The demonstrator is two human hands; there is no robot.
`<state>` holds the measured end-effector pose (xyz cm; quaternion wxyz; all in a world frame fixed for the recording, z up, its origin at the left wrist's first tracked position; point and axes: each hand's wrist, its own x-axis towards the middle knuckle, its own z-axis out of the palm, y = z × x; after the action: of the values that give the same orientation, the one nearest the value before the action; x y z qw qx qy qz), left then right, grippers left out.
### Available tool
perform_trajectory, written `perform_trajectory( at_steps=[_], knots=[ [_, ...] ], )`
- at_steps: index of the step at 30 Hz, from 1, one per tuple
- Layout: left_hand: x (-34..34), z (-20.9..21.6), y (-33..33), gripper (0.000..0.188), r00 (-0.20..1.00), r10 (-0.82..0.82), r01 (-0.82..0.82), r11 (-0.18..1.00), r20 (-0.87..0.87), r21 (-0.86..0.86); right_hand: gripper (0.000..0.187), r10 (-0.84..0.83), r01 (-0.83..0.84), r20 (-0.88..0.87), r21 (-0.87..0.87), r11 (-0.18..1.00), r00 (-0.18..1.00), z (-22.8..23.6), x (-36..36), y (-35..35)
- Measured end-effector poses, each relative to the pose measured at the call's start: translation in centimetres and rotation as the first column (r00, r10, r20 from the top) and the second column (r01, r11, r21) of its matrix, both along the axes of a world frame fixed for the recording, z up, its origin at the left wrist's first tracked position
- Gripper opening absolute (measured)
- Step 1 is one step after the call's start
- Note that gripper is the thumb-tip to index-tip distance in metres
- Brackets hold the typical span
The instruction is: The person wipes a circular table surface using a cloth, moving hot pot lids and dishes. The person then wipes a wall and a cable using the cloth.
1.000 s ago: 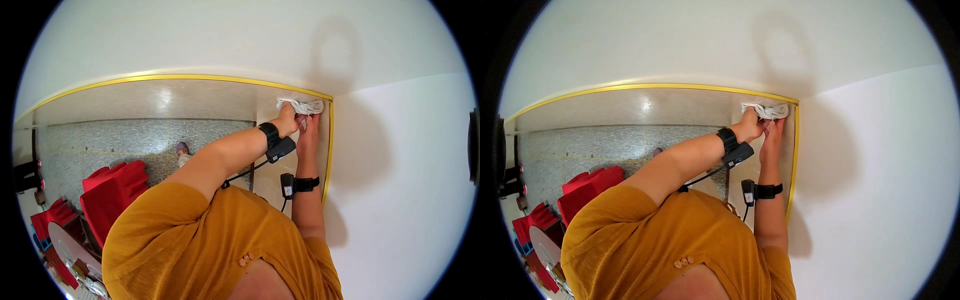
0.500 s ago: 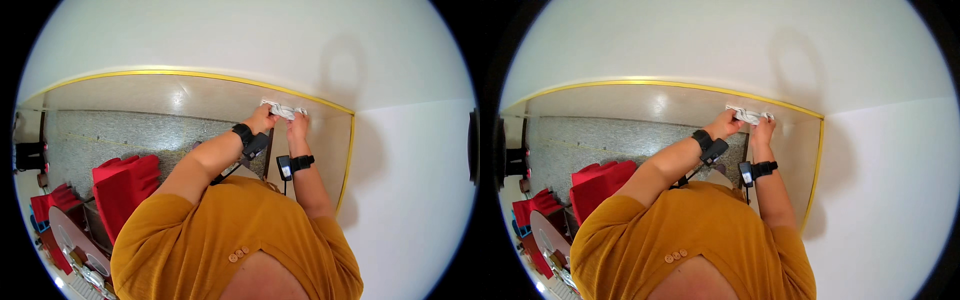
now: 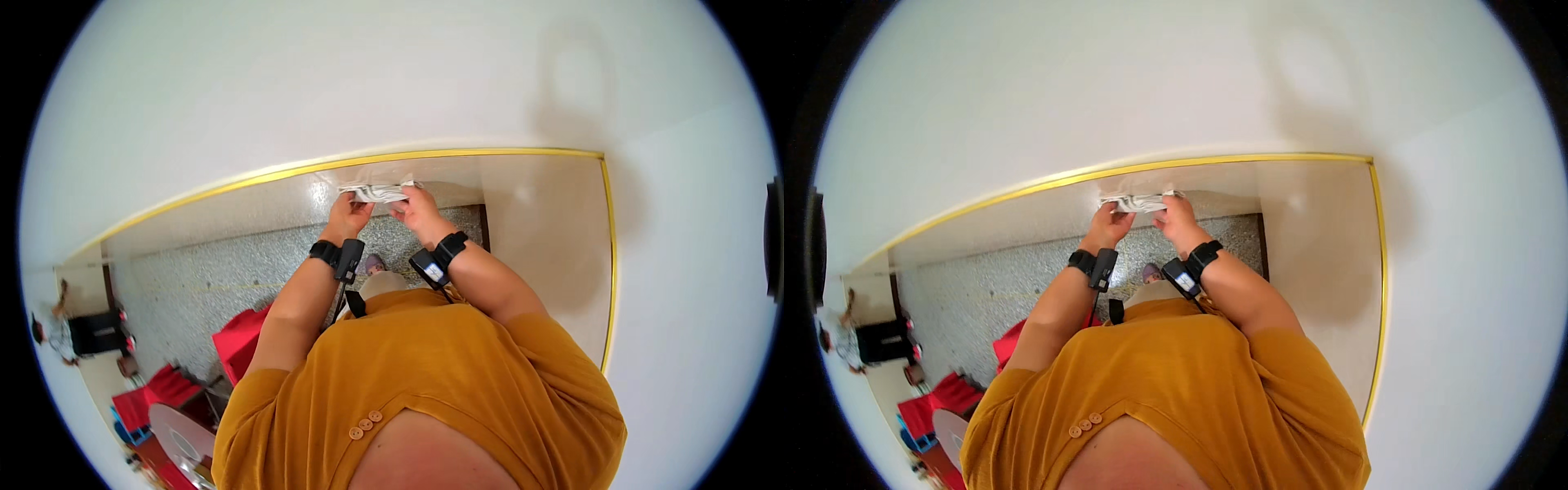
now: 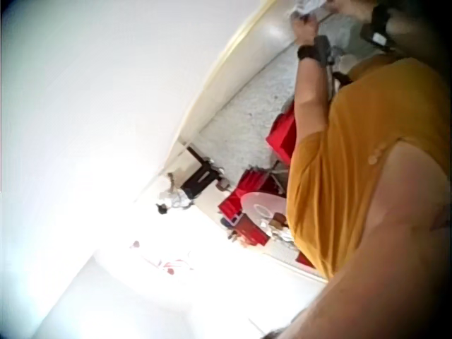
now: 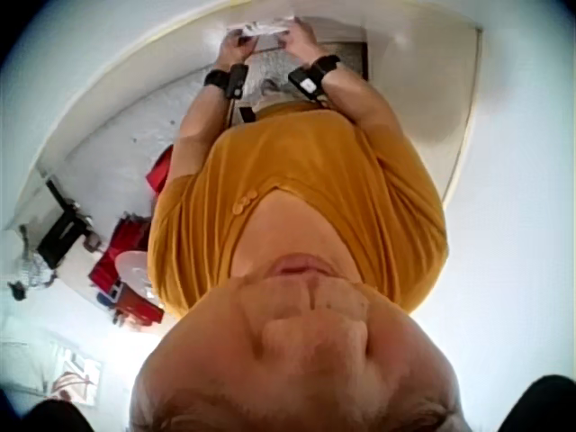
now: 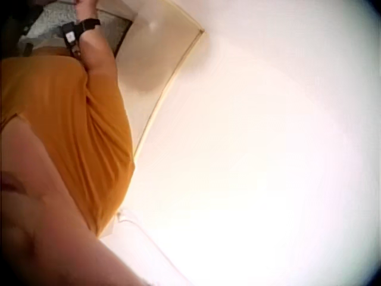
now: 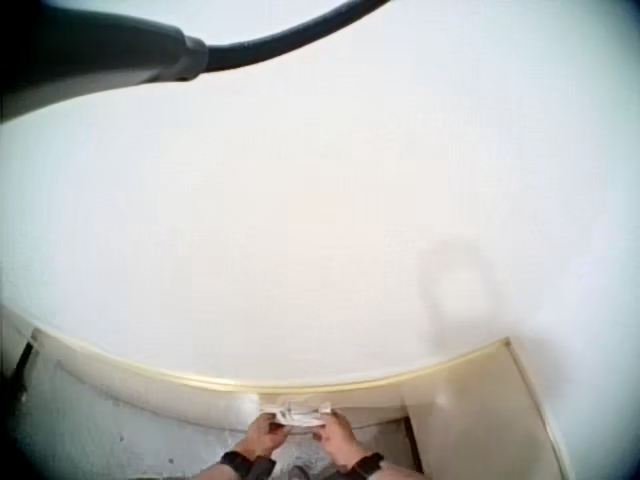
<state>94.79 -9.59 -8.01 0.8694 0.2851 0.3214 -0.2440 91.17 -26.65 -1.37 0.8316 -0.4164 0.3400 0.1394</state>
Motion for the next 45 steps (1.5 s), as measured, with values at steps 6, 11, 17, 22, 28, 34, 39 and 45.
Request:
perform_trajectory(
  at_steps=[6, 11, 17, 22, 28, 34, 39, 45],
  knots=[
    [0.7, 3.2, -4.2, 0.027, 0.993, -0.004, -0.01, 0.994, -0.121, -0.112, 0.022, -0.26, 0.268, -0.134, 0.048, 0.962, 0.956, -0.3, -1.1, -2.7],
    [-0.8, 11.3, -6.6, 0.029, 0.957, -0.276, 0.259, 0.951, -0.087, -0.169, 0.018, -0.399, 0.397, 0.023, 0.054, 0.916, 0.917, 6.4, -4.0, -4.5],
    [-4.1, 27.1, -5.7, 0.029, 0.879, -0.478, 0.439, 0.811, -0.003, -0.387, 0.024, -0.618, 0.678, 0.33, -0.104, 0.728, 0.714, 23.8, -8.2, -1.4],
    [-5.7, 35.3, -5.3, 0.022, 0.884, -0.467, 0.421, 0.791, 0.008, -0.444, 0.032, -0.479, 0.746, 0.65, -0.214, 0.63, 0.59, 34.2, -10.1, 4.4],
    [-5.9, 29.7, -16.9, 0.019, 0.913, -0.404, 0.385, 0.814, 0.053, -0.434, 0.042, -0.48, 0.698, 0.579, -0.232, 0.678, 0.659, 28.4, -9.7, -6.5],
    [-6.5, 26.2, -19.7, 0.019, 0.924, -0.382, 0.357, 0.877, -0.016, -0.323, 0.047, -0.498, 0.726, 0.581, -0.258, 0.638, 0.644, 21.7, -7.8, -9.7],
    [-7.0, 23.0, -22.2, 0.018, 0.931, -0.362, 0.349, 0.847, 0.046, -0.4, 0.047, -0.434, 0.689, 0.59, -0.315, 0.653, 0.681, 19.5, -8.2, -12.5],
    [-7.6, 23.6, -23.7, 0.018, 0.91, -0.395, 0.412, 0.814, 0.13, -0.409, 0.05, -0.38, 0.663, 0.583, -0.407, 0.628, 0.718, 18.9, -9.0, -14.6]
  ],
)
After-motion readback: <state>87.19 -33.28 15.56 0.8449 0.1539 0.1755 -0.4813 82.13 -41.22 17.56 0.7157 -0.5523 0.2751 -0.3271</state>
